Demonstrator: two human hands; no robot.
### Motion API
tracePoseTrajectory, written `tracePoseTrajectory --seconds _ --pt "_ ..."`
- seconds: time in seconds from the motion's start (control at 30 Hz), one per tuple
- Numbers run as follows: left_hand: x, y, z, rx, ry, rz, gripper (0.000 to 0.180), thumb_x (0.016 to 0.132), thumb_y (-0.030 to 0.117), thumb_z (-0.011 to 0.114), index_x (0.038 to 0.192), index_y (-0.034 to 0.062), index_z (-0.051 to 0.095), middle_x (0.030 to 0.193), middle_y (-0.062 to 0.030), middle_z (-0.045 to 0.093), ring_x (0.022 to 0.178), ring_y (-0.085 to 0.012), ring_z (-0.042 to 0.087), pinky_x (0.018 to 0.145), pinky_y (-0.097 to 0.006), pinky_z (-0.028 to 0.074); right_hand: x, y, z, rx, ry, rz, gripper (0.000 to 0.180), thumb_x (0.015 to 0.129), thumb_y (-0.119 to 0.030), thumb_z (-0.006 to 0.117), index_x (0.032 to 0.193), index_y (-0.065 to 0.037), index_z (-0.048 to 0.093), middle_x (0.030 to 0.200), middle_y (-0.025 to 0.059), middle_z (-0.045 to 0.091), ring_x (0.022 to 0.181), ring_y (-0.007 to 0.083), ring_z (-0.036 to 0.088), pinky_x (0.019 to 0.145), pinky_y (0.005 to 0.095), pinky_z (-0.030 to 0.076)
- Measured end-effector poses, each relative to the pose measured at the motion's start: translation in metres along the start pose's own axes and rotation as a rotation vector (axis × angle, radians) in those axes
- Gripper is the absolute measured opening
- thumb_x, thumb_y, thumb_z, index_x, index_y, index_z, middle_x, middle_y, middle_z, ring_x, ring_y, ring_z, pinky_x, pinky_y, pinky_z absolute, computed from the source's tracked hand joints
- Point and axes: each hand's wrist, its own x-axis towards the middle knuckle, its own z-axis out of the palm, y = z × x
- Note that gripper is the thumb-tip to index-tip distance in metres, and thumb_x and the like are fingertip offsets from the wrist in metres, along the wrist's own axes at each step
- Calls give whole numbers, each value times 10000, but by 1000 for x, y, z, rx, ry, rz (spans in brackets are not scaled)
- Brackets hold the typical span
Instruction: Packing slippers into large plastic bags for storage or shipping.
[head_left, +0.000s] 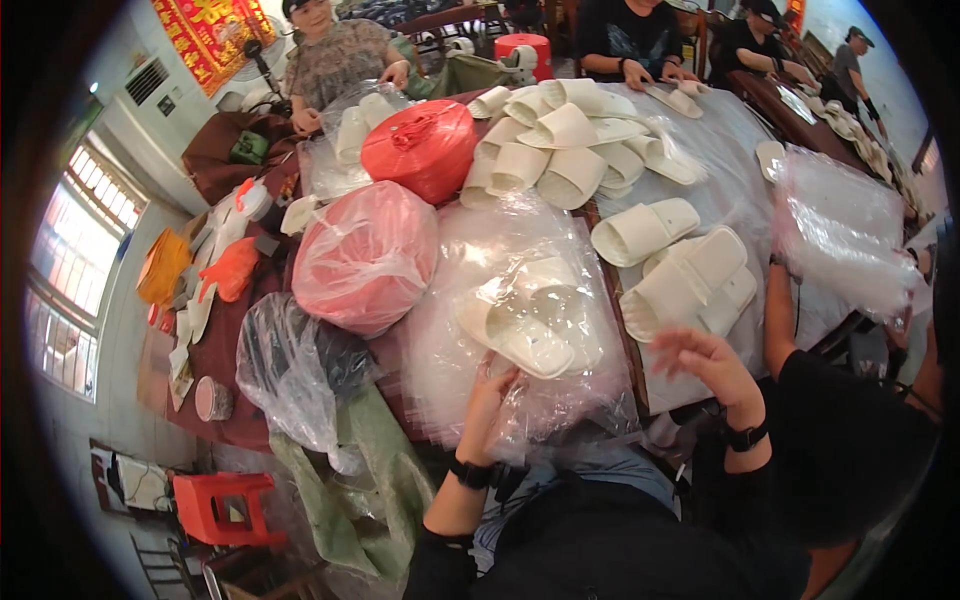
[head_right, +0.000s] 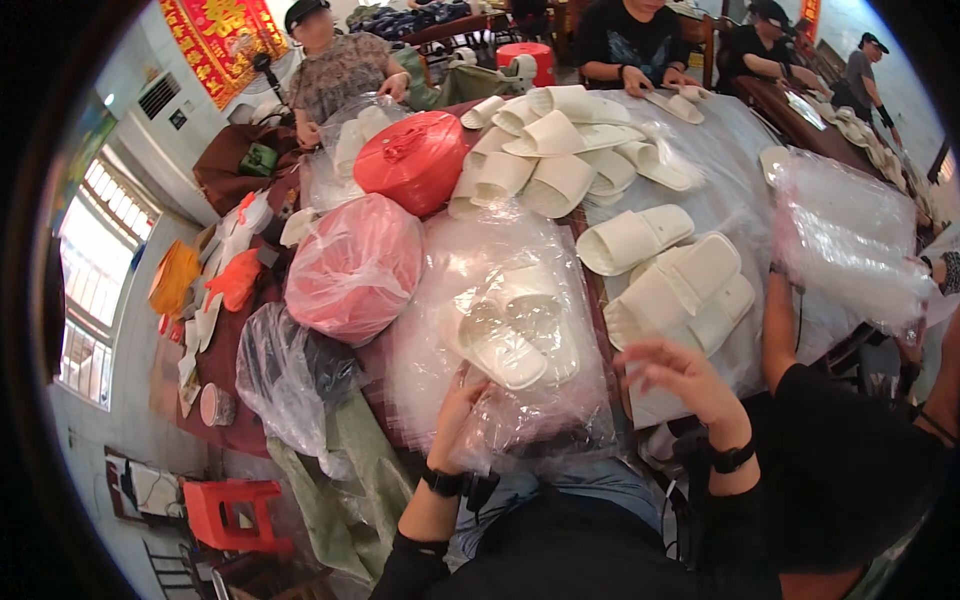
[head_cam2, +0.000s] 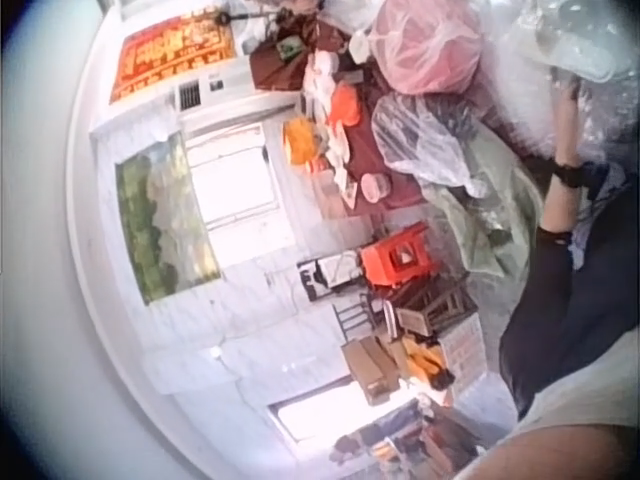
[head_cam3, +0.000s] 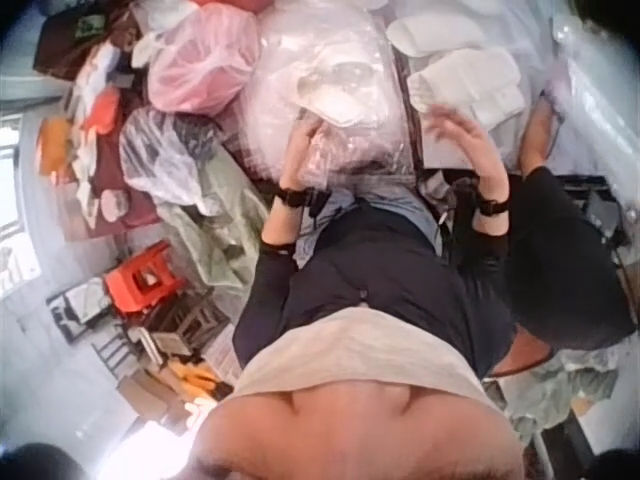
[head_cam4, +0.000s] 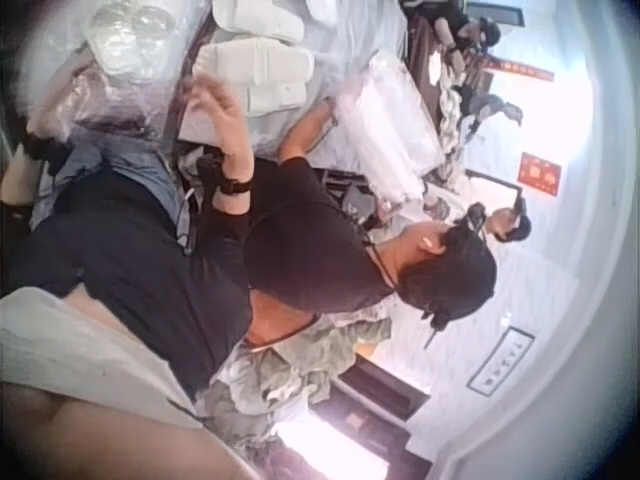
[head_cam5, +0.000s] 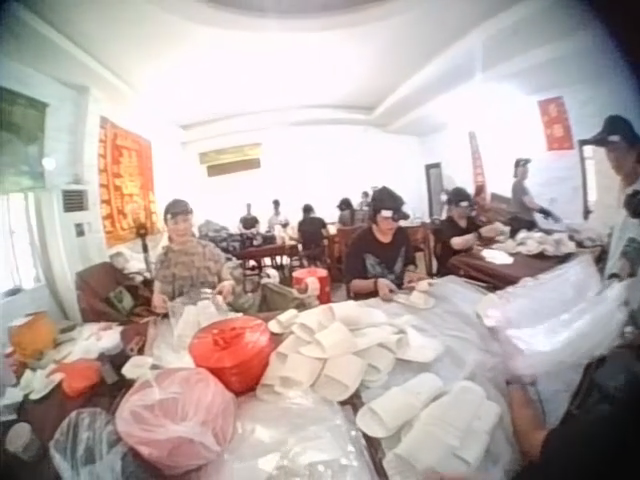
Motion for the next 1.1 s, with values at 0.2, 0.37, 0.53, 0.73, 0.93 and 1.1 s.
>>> tracePoseTrajectory --seconds 0.2,0.37,0.53,0.73,0.93,1.1 --pt "33 5 -31 1099 49 492 904 797 83 640 1466 -1 39 1364 -257 391 1219 -328 429 1085 -362 271 33 21 -74 244 866 -264 570 941 -236 529 1417 -77 260 1358 79 441 1190 201 479 958 361 388" --pt "-39 45 63 1154 110 760 784 783 -28 598 1459 20 204 1494 -167 257 1375 -276 239 1128 -366 167 43 24 -98 167 1233 -367 891 799 -399 709 1428 -31 196 1399 152 355 1218 250 419 980 369 361" --pt "-49 33 89 1187 -80 827 601 803 -29 548 1378 1 378 1457 -179 323 1376 -294 260 1124 -403 163 3 -8 -97 138 1502 -463 965 767 -402 742 1433 -10 165 1441 172 289 1248 260 376 982 342 370" --pt "-53 25 97 1188 -212 771 519 819 -11 539 1330 -2 445 1453 -182 326 1365 -311 278 1111 -417 196 -26 -8 -158 143 1747 -536 1112 739 -463 744 1452 32 48 1508 205 144 1365 299 229 1065 376 304" --pt "-60 45 103 1370 -191 909 504 841 38 556 1331 6 443 1454 -198 310 1355 -337 286 1102 -430 211 -19 -90 -172 695 1920 -798 1208 699 -663 670 1455 37 39 1520 176 120 1387 321 170 1101 426 240" --pt "-71 97 155 1493 -541 925 637 823 66 623 1395 9 348 1460 -211 294 1356 -355 276 1103 -423 216 -28 -102 -223 713 1440 -870 1248 643 -864 479 1486 -91 -22 1530 128 124 1384 344 160 1102 571 85"
